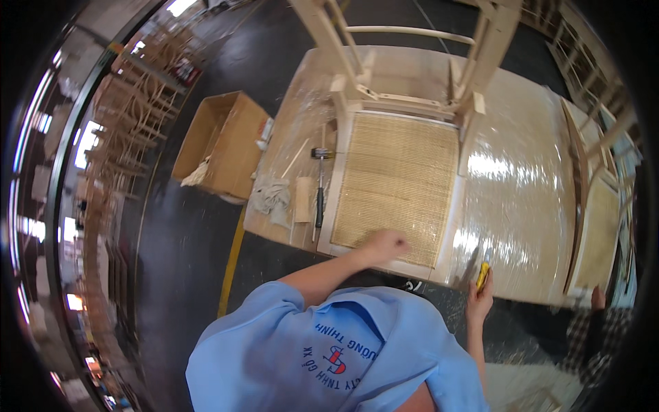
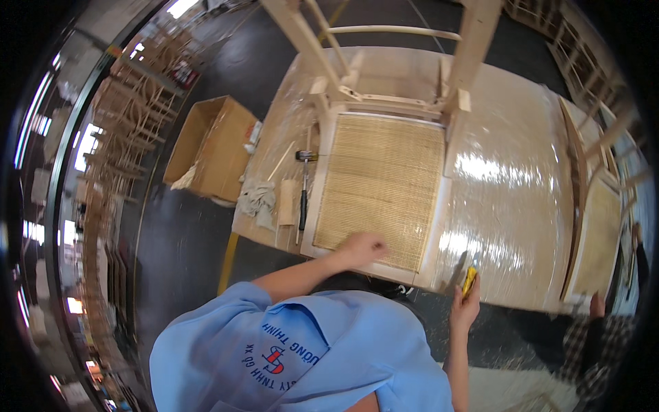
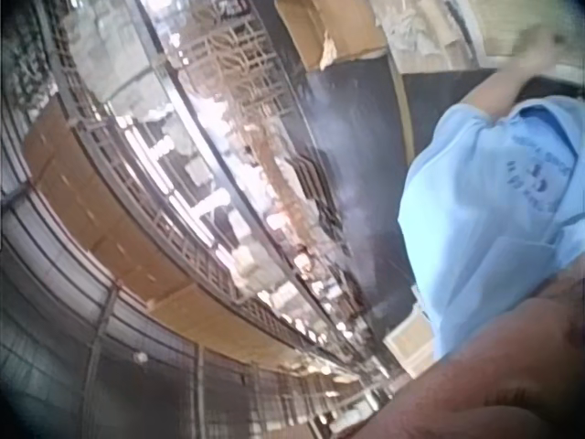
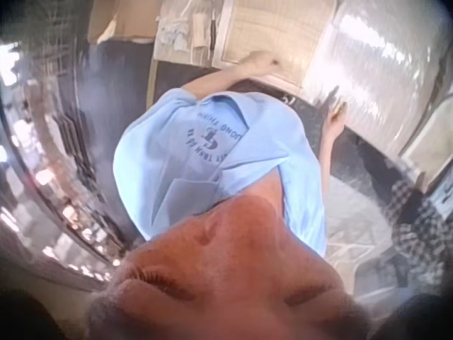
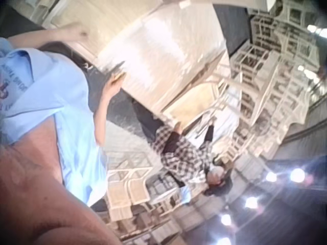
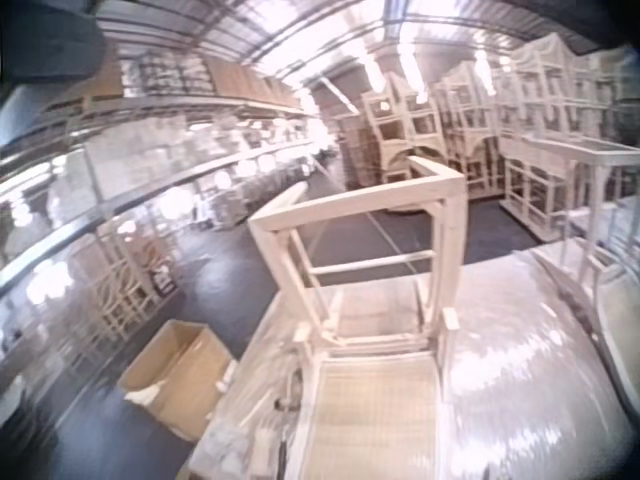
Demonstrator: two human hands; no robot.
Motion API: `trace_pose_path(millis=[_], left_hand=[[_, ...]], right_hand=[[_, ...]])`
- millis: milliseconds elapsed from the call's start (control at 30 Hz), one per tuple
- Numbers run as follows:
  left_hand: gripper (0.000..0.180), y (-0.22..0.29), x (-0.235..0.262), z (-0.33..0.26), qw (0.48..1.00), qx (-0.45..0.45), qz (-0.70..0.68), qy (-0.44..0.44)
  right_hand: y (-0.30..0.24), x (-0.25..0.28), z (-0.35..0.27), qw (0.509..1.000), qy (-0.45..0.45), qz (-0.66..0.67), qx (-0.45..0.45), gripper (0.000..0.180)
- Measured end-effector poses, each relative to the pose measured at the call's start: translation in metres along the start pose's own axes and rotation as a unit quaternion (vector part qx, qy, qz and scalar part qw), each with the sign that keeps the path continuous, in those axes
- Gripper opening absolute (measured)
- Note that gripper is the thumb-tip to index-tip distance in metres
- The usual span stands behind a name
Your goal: The person assembles a wooden chair by inserting thin wooden dowels into pre-drilled holes and tapping them in with a rubber mallet. They repeatedly hammer the dowels along the chair frame and seat edges, then lift and reposition the chair to continue assembly.
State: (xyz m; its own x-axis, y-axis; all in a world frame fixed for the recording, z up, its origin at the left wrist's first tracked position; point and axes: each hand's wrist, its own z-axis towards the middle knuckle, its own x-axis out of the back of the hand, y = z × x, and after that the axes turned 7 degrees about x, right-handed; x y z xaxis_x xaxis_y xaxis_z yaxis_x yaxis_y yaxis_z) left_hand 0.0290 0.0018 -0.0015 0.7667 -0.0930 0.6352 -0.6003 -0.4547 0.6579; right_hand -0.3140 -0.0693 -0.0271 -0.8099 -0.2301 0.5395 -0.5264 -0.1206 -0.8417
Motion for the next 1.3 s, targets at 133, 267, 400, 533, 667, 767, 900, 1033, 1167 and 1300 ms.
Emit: trace_pose_path(millis=[133, 267, 400, 533, 667, 767, 900, 1033, 1167, 1300], left_hand=[[0.019, -0.085, 0.085, -0.001, 0.936, 0.129, -0.049, 0.322], [0.022, -0.154, 0.151, -0.011, 0.878, 0.254, -0.099, 0.393], [0.027, -0.177, 0.174, 0.006, 0.900, 0.293, -0.050, 0.320], [0.032, -0.182, 0.178, 0.046, 0.914, 0.316, 0.059, 0.248], [0.029, -0.192, 0.197, 0.069, 0.941, 0.326, 0.012, 0.089], [0.018, -0.206, 0.203, 0.057, 0.942, 0.247, -0.190, 0.128], [0.017, -0.217, 0.212, 0.007, 0.913, 0.151, -0.351, 0.144], [0.016, -0.170, 0.211, -0.018, 0.896, 0.060, -0.434, 0.072], [0.018, -0.158, 0.228, -0.017, 0.919, -0.083, -0.378, -0.078], [0.021, -0.177, 0.242, 0.005, 0.990, -0.139, 0.029, -0.008]], right_hand=[[-0.005, -0.058, 0.068, 0.994, 0.004, -0.079, 0.069, 0.067], [-0.026, -0.089, 0.104, 0.982, -0.011, -0.172, 0.081, 0.065], [-0.023, -0.087, 0.090, 0.958, 0.039, -0.261, 0.109, 0.049], [-0.043, -0.101, 0.058, 0.981, 0.036, -0.177, 0.076, 0.038], [-0.082, -0.156, 0.013, 0.995, 0.045, -0.069, 0.054, 0.036], [-0.126, -0.224, -0.019, 0.996, 0.023, 0.092, 0.001, 0.034], [-0.244, -0.310, -0.032, 0.976, -0.118, 0.179, 0.032, 0.040], [-0.288, -0.355, -0.028, 0.955, -0.231, 0.177, 0.048, 0.042], [-0.292, -0.351, -0.011, 0.955, -0.139, 0.258, -0.036, 0.032], [-0.256, -0.303, -0.045, 0.979, 0.013, 0.174, -0.108, 0.020]])
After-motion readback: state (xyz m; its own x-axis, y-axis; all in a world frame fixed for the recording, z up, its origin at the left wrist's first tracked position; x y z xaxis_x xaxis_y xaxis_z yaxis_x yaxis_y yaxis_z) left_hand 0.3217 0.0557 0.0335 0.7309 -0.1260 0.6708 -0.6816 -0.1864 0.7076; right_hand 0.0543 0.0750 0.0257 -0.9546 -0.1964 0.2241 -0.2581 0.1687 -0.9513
